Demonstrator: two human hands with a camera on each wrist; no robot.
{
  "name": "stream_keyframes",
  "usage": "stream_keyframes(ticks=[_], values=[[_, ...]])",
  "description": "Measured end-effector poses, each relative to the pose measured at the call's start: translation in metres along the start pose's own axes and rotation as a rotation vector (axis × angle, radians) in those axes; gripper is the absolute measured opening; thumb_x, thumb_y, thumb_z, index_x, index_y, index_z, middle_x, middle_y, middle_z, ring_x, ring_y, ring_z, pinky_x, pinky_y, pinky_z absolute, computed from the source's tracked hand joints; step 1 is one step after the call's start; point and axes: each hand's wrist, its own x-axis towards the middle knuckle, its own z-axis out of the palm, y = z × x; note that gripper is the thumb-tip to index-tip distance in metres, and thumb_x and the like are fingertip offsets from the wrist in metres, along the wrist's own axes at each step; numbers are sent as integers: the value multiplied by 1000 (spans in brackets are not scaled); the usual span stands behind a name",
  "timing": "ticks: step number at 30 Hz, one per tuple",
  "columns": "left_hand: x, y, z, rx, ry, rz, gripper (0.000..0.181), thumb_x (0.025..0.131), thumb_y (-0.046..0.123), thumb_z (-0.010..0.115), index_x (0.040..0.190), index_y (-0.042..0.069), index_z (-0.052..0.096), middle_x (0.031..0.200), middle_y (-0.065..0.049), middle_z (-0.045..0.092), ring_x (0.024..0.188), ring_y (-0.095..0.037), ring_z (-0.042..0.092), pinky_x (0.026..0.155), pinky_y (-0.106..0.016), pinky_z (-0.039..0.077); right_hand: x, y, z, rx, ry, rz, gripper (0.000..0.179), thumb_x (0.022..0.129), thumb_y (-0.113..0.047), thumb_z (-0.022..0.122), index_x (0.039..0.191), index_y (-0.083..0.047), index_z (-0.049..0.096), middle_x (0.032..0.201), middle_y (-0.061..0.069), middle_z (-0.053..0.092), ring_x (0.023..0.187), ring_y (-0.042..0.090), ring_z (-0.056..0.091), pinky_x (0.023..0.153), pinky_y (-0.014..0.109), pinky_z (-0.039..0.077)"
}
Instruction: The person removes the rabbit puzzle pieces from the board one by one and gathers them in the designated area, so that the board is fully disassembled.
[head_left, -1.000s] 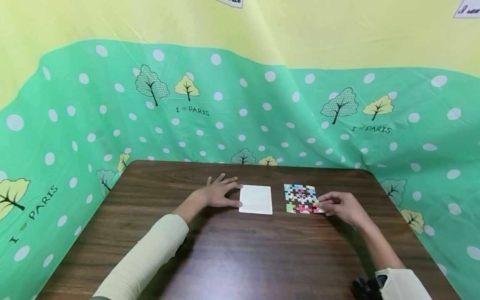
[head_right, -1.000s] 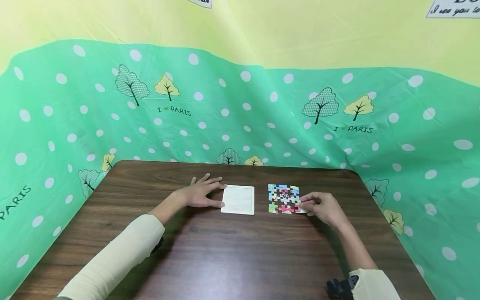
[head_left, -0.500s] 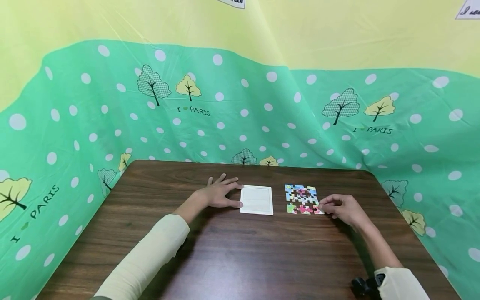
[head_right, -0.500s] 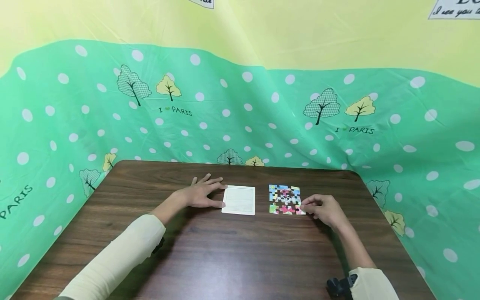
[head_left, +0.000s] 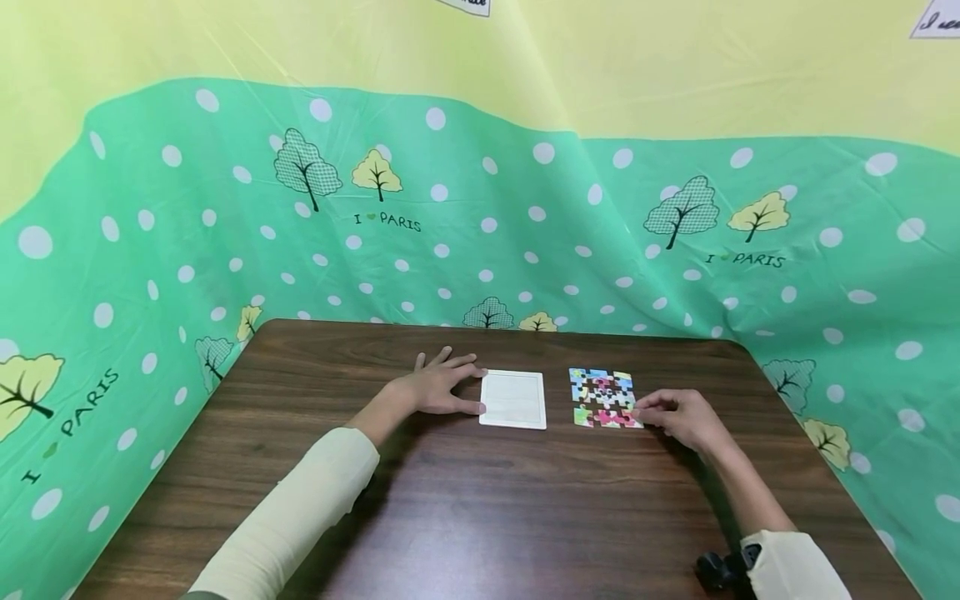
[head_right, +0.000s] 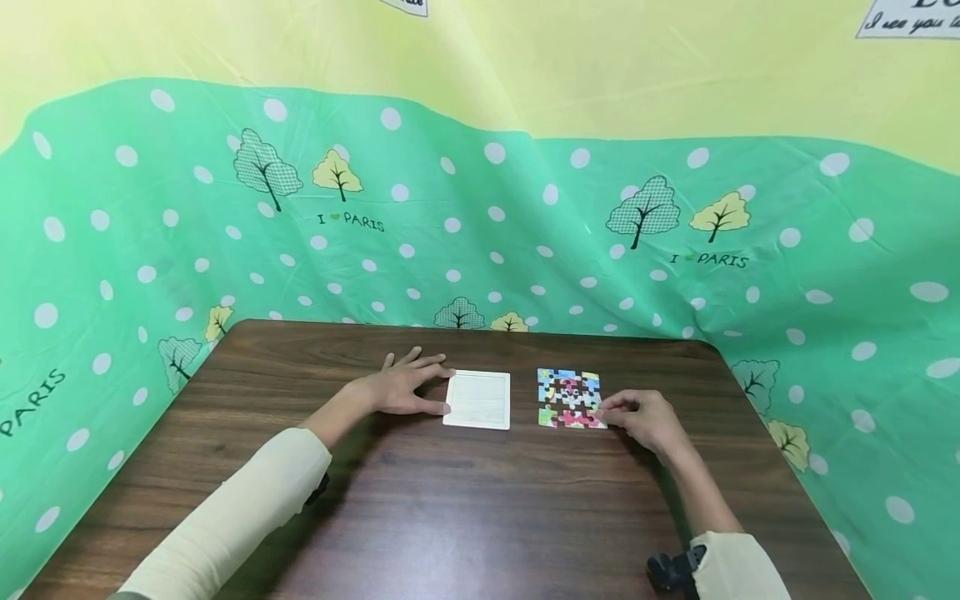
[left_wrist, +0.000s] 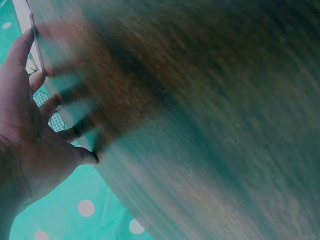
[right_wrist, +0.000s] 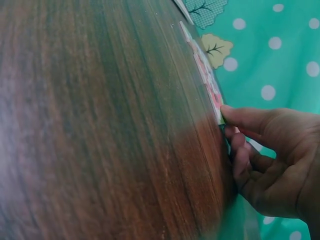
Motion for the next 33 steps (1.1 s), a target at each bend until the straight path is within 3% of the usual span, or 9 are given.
stream_keyframes(ticks=[7, 22, 33], values=[[1, -1, 1, 0, 0, 2, 79, 103, 78, 63, 173, 45, 44, 191, 8, 20, 180, -39, -2, 139, -78, -3, 1, -1, 2, 3, 6, 1, 19, 108, -18, 80, 114, -2, 86, 110, 14, 82, 90, 23, 59, 69, 29, 49], [-2, 2, -2, 3, 10, 13, 77, 104, 75, 65, 172, 43, 46, 191, 6, 22, 179, -42, 0, 138, -80, 0, -2, 1, 2, 21, 9, -24, 17, 107, -16, 80, 113, -2, 85, 109, 11, 83, 91, 21, 64, 70, 27, 52], [-2, 3, -3, 15, -13, 15, 79, 105, 74, 63, 174, 43, 41, 191, 4, 20, 179, -43, 0, 138, -80, 1, -6, 1, 0, 61, 3, -6, 23, 108, -22, 80, 118, -1, 84, 106, 9, 83, 81, 19, 60, 65, 31, 52]])
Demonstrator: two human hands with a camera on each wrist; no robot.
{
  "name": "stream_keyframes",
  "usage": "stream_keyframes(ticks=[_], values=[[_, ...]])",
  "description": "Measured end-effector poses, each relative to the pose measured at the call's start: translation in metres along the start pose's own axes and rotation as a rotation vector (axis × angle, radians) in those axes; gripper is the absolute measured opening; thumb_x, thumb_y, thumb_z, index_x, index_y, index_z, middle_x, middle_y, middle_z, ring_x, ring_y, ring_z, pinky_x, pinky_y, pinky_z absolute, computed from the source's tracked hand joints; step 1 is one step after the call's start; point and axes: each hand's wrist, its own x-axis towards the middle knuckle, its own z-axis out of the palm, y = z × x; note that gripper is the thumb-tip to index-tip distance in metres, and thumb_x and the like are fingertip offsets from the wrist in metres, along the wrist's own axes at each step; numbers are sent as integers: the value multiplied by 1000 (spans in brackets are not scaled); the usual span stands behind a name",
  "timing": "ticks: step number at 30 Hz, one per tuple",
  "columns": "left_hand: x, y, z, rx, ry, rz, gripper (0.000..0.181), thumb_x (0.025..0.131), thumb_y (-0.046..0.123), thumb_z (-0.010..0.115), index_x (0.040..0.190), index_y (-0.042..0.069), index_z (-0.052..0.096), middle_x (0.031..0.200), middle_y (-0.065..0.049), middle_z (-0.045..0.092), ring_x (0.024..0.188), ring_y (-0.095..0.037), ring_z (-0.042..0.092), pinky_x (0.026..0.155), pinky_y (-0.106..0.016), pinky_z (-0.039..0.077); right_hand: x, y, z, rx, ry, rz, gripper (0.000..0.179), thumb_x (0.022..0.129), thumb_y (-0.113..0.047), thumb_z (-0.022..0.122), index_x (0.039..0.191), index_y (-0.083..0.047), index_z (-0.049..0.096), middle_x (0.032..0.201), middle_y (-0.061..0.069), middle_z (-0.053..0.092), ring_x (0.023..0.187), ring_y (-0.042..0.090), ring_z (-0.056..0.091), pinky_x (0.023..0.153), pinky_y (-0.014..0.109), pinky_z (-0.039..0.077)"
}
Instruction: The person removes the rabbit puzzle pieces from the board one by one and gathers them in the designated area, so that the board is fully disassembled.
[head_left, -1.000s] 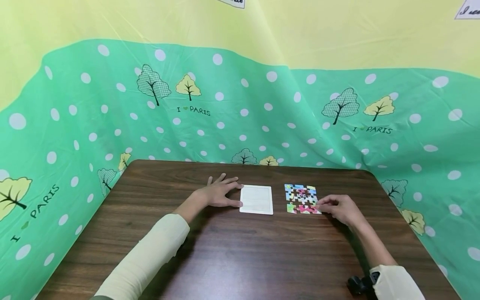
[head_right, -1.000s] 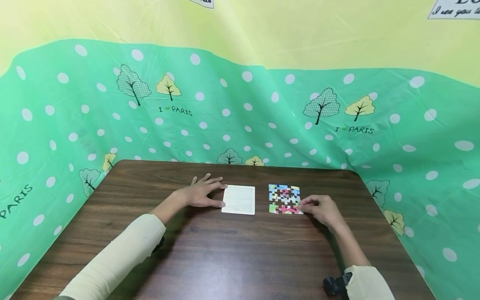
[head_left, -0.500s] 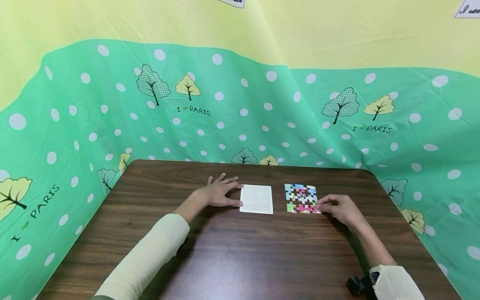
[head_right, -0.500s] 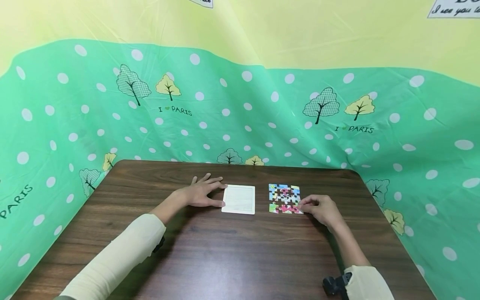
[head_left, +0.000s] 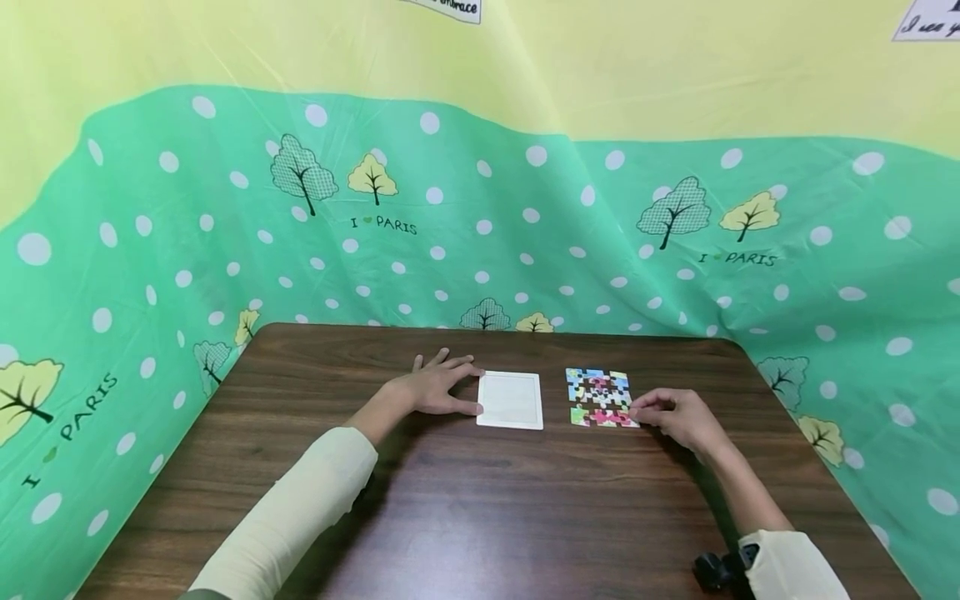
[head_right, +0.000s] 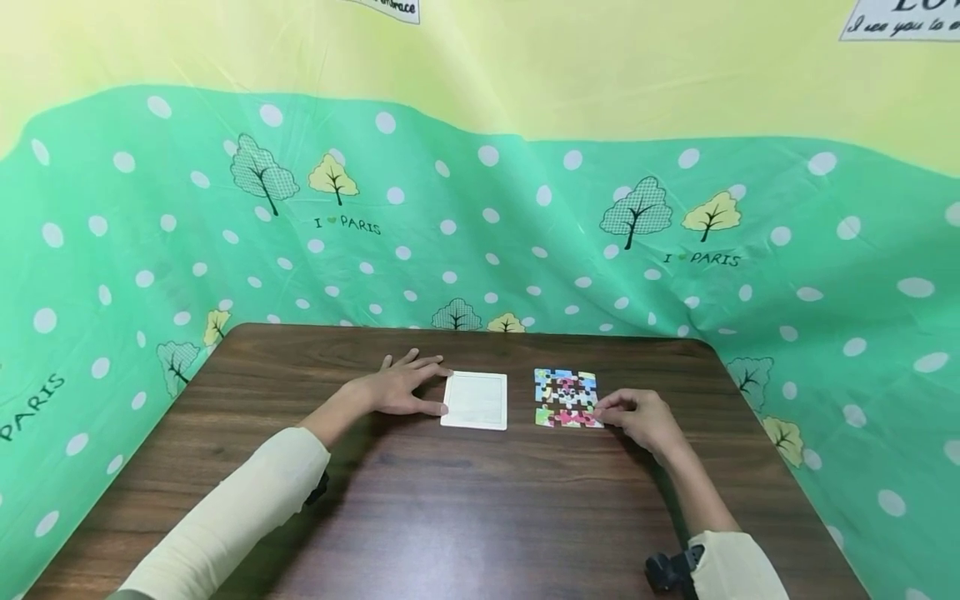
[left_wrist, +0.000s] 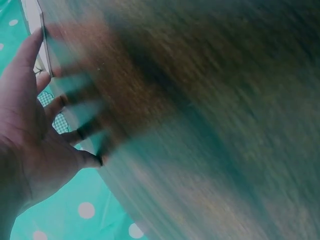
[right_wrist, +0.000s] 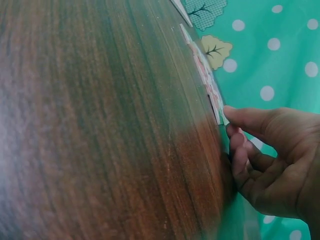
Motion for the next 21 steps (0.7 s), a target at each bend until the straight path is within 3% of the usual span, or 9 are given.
stream_keyframes(ticks=[8, 15, 21], values=[[0, -4, 3, -6, -4, 6, 81, 106, 74, 61, 176, 43, 35, 192, 1, 19, 179, -44, 0, 138, -79, 0, 1, -3, 2, 31, -14, 15, 27, 110, -24, 78, 121, 0, 82, 102, 9, 78, 83, 20, 61, 66, 32, 55], [-1, -13, 6, -58, 13, 33, 91, 107, 74, 60, 181, 46, 16, 192, -2, 16, 178, -46, -2, 138, -80, -4, 0, -4, -1, 24, 21, -28, 29, 112, -24, 74, 125, 1, 81, 103, 12, 77, 87, 20, 63, 67, 32, 57], [-9, -20, 3, -97, 57, 69, 84, 112, 68, 57, 182, 43, 19, 190, -7, 25, 177, -47, 13, 137, -82, 5, -4, -4, -9, -12, 97, -73, 34, 113, -30, 73, 128, 0, 80, 109, 19, 78, 89, 19, 67, 68, 33, 61]])
